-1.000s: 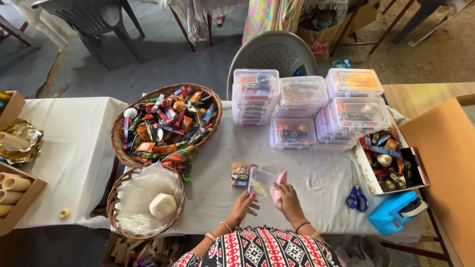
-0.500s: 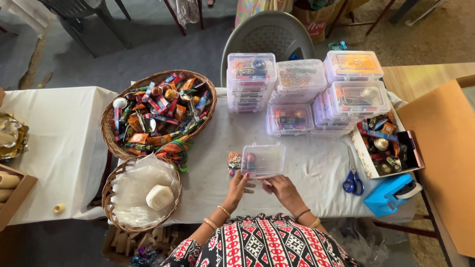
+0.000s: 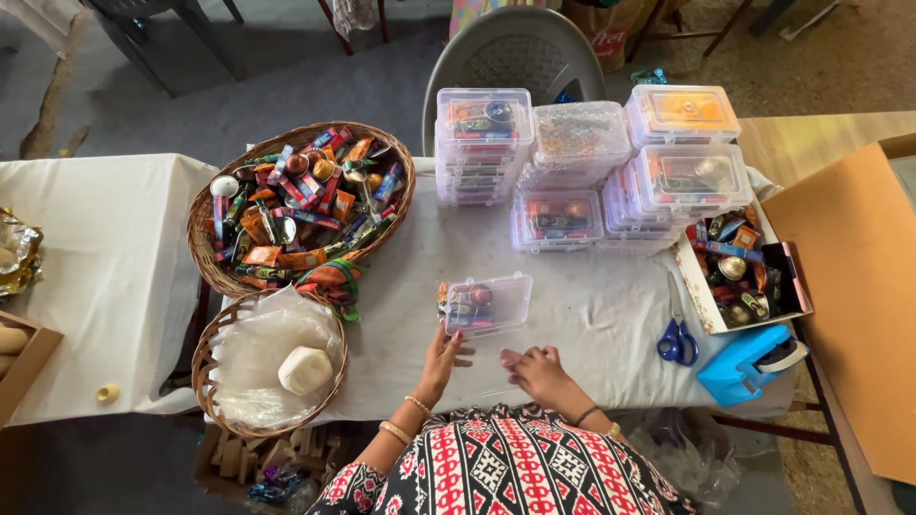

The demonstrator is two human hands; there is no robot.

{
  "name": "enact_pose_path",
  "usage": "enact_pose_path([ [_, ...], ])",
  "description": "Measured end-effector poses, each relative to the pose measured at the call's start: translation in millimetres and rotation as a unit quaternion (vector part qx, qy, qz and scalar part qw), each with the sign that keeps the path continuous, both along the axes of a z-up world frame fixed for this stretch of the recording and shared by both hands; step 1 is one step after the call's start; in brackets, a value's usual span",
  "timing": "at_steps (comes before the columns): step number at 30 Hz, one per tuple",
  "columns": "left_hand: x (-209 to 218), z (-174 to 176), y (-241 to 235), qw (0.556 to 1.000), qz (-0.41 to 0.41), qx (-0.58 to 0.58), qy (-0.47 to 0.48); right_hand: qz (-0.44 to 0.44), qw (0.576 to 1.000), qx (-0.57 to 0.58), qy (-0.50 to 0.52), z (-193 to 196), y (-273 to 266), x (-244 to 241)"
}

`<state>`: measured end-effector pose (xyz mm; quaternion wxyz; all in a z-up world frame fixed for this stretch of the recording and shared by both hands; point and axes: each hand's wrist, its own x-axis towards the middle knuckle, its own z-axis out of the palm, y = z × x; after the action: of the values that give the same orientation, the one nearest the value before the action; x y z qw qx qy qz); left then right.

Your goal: The person takes small colorful packets and trinkets from a basket, wraps them in clear plastic bags, and places the packed bags into plastic storage containers on the table. They occasionally reach into a cardboard box and rearrange containers while packing items one at a time.

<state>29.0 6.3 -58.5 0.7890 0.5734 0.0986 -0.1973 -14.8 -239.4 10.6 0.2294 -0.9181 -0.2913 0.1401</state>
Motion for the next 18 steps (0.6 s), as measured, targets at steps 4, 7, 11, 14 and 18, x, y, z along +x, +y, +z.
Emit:
enact_pose_path([
  [4, -13, -15, -3, 0.999, -0.044, -0.015, 0.013, -0.112, 0.99, 0.058, -0.066, -5, -30, -10],
  [7, -14, -36, -14, 0.998, -0.057, -0.025, 0.013, -0.307, 0.934, 0.106, -0.147, -13, -66, -7],
  [11, -12, -43, -27, 0.997, -0.076, -0.027, 0.015, -0.383, 0.852, -0.118, -0.337, 10, -93, 4],
  [14, -4, -29, -39, 0.995, -0.095, -0.036, 0.004, -0.41, 0.864, -0.065, -0.284, -8, -107, 2],
  [18, 1, -6, -57, 0.988, -0.14, -0.062, 0.009, -0.422, 0.876, 0.209, 0.107, -83, -104, -15],
])
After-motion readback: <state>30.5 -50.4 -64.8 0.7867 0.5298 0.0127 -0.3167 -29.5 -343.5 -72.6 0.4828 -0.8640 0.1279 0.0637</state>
